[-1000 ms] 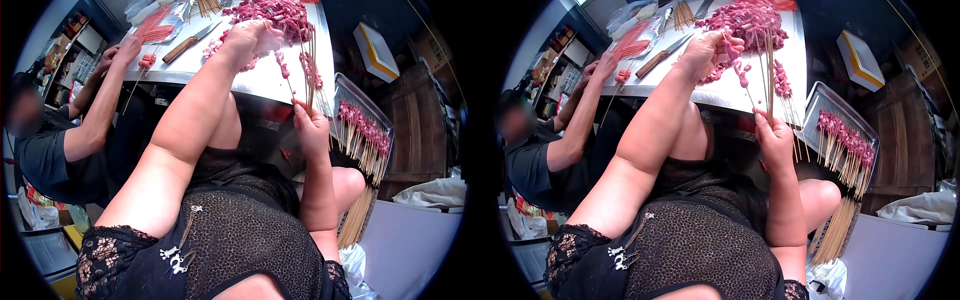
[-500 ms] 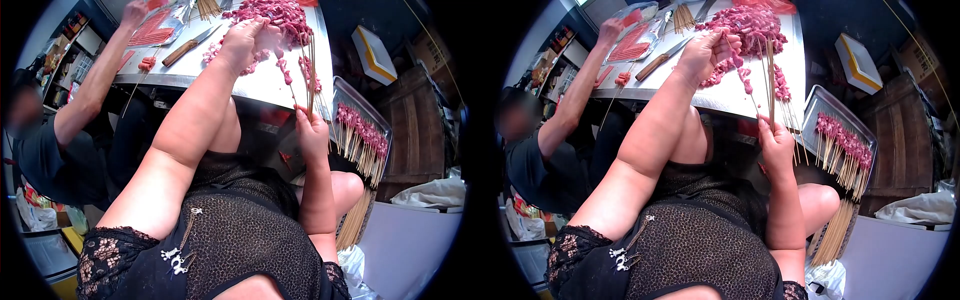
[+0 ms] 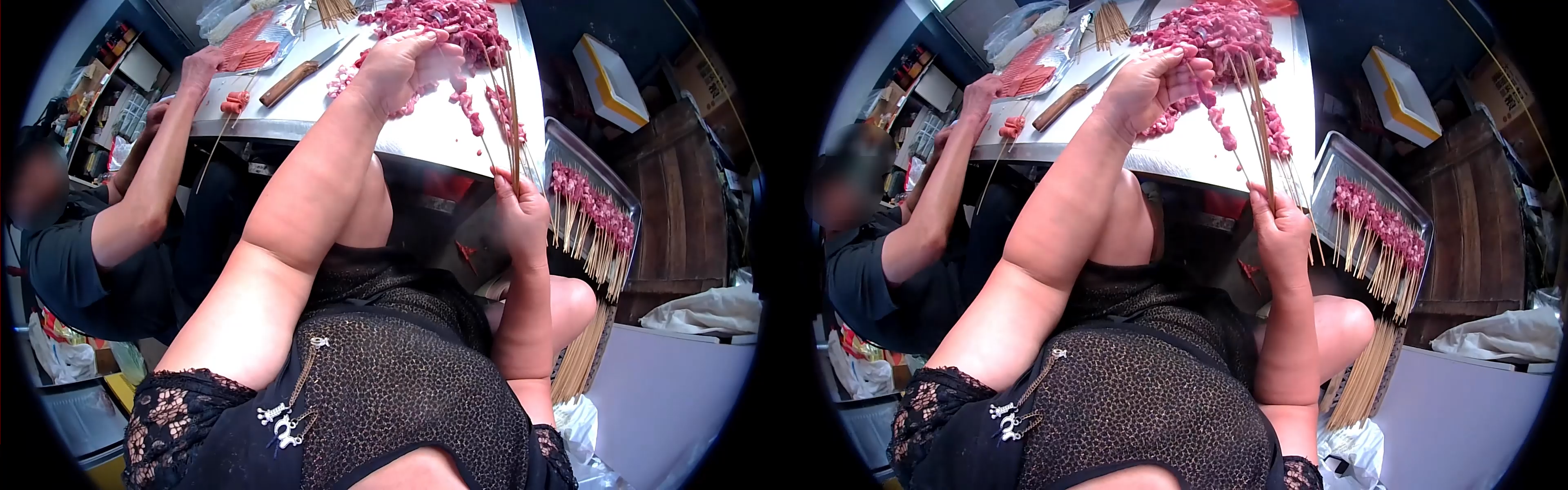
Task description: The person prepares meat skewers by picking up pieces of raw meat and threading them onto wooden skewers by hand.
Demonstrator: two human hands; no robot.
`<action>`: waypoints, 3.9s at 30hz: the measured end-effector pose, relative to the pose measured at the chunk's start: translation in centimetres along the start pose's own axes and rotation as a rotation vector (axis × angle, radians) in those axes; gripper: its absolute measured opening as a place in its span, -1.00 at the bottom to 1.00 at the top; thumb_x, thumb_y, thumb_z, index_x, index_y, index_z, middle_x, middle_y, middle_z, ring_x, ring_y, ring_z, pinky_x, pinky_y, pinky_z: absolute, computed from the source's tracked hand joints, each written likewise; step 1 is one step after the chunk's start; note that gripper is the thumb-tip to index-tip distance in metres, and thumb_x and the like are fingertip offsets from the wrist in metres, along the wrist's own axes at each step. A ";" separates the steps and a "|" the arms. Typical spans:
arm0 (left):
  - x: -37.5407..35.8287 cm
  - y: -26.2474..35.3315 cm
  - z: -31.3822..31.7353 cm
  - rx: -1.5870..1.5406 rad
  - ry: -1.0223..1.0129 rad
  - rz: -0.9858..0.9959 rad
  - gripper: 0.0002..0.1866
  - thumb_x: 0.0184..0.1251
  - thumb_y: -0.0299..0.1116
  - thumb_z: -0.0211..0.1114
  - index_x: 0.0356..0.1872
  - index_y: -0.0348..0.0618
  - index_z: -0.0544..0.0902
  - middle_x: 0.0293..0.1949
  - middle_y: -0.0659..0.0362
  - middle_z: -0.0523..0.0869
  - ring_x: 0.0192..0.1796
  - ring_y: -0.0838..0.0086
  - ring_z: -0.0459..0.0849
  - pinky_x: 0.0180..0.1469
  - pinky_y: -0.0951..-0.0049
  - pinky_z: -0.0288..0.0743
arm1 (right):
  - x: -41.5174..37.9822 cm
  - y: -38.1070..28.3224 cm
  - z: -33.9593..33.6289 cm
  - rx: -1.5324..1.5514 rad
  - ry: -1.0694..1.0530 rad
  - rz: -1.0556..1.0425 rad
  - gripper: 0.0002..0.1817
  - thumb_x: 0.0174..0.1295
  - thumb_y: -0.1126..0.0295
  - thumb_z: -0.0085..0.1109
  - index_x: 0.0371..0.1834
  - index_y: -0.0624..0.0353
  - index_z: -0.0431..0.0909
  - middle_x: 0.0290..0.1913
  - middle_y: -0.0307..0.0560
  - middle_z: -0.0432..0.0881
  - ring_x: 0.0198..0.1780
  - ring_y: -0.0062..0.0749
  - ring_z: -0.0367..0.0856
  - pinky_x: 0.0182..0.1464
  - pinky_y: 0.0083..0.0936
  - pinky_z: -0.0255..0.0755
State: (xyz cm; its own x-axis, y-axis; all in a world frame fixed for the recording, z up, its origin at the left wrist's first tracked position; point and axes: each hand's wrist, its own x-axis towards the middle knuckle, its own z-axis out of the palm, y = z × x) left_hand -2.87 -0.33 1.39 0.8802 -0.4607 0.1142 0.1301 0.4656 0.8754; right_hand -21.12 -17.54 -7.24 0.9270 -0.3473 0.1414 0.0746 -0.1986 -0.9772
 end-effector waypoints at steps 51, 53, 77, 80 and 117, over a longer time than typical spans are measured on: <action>-2.0 -2.8 3.9 -0.383 0.001 -0.200 -0.67 0.47 -0.08 -0.09 -0.10 -0.17 0.37 -0.59 0.34 0.22 -0.60 0.63 0.18 -0.55 0.62 0.15 | -0.4 -3.2 4.2 0.381 -0.083 0.164 -0.76 0.33 0.41 0.04 -0.04 0.30 0.55 -0.59 -0.47 0.34 -0.61 -0.82 0.20 -0.58 -0.81 0.06; -2.5 -2.3 4.2 -0.378 0.065 -0.181 -0.70 0.48 -0.09 -0.09 -0.14 -0.13 0.35 -0.63 0.39 0.13 -0.65 0.68 0.05 -0.64 0.67 -0.04 | -0.9 -3.7 4.7 0.345 -0.083 0.152 -0.77 0.33 0.41 0.04 -0.06 0.29 0.57 -0.61 -0.47 0.33 -0.62 -0.83 0.18 -0.58 -0.81 0.06; 4.8 -1.9 -2.9 1.788 -0.076 -0.042 -0.72 0.09 -0.37 0.25 -0.14 -0.12 0.69 -0.17 0.06 0.70 -0.18 0.28 0.68 -0.06 0.39 0.50 | 1.9 -9.0 -2.7 -0.137 0.030 0.002 -0.68 0.36 0.15 -0.01 -0.11 0.17 0.57 -0.60 -0.23 0.53 -0.69 -0.68 0.37 -0.64 -0.72 0.20; 4.3 -0.8 -2.4 1.604 -0.120 -0.082 -0.73 0.09 -0.35 0.28 -0.14 -0.10 0.69 -0.17 0.08 0.71 -0.20 0.32 0.69 -0.08 0.39 0.50 | 1.3 -8.2 -0.1 0.138 -0.100 0.111 -0.63 0.39 0.15 -0.05 -0.08 0.26 0.54 -0.65 -0.32 0.46 -0.73 -0.79 0.24 -0.67 -0.81 0.08; 0.1 -0.6 -0.2 -0.072 0.046 -0.145 -0.72 0.34 -0.32 0.17 -0.08 -0.34 0.50 -0.16 -0.06 0.67 -0.12 0.22 0.69 -0.04 0.23 0.63 | 0.3 -0.6 2.1 0.102 0.048 -0.054 -0.81 0.27 0.45 0.13 -0.11 0.25 0.61 -0.52 -0.46 0.44 -0.50 -0.82 0.26 -0.45 -0.80 0.17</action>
State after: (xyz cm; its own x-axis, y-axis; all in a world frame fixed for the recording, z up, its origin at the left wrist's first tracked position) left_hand -2.75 -0.49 0.76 0.8696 -0.4926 -0.0339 0.2881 0.4504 0.8451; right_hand -20.13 -15.59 -6.94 0.9023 -0.3821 0.1996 0.1635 -0.1250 -0.9786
